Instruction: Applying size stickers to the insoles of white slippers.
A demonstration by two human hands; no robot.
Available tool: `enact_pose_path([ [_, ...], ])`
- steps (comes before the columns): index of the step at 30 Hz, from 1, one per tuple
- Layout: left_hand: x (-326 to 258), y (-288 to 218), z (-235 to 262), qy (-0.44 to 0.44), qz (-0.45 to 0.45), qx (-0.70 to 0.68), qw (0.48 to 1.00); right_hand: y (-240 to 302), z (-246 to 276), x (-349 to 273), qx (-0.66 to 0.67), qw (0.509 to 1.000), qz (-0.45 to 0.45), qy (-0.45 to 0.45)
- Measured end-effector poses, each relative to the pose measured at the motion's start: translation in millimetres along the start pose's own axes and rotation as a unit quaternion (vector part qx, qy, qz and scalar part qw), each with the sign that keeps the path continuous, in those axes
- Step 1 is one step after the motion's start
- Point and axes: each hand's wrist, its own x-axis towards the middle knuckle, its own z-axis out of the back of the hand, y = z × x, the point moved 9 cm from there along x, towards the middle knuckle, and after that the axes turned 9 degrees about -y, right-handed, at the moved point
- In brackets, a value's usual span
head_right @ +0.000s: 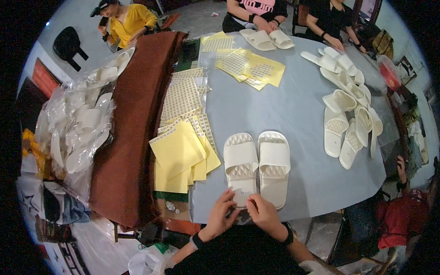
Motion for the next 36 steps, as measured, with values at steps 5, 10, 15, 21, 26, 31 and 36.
enact_pose_path([
  [5, 27, 12, 71, -0.097, 0.091, 0.162, 0.978, -11, 17, -12, -0.052, 0.996, -0.038, -0.058],
  [10, 53, 40, 99, -0.08, 0.094, 0.333, 0.935, -25, 13, -15, -0.091, 0.989, 0.04, -0.108],
  [15, 68, 29, 81, 0.017, 0.083, 0.394, 0.915, -17, 12, -21, -0.119, 0.964, 0.17, -0.166],
  [21, 65, 52, 68, 0.05, 0.042, 0.486, 0.871, -17, 11, -24, -0.117, 0.962, 0.182, -0.164],
  [26, 70, 44, 82, -0.013, 0.012, 0.426, 0.904, -7, 14, -26, -0.123, 0.958, 0.2, -0.166],
  [31, 56, 89, 124, -0.216, 0.354, -0.021, 0.91, -8, 17, -27, -0.104, 0.959, 0.201, -0.173],
  [36, 69, 38, 144, -0.366, 0.167, -0.056, 0.914, -10, 11, -25, -0.084, 0.964, 0.197, -0.159],
])
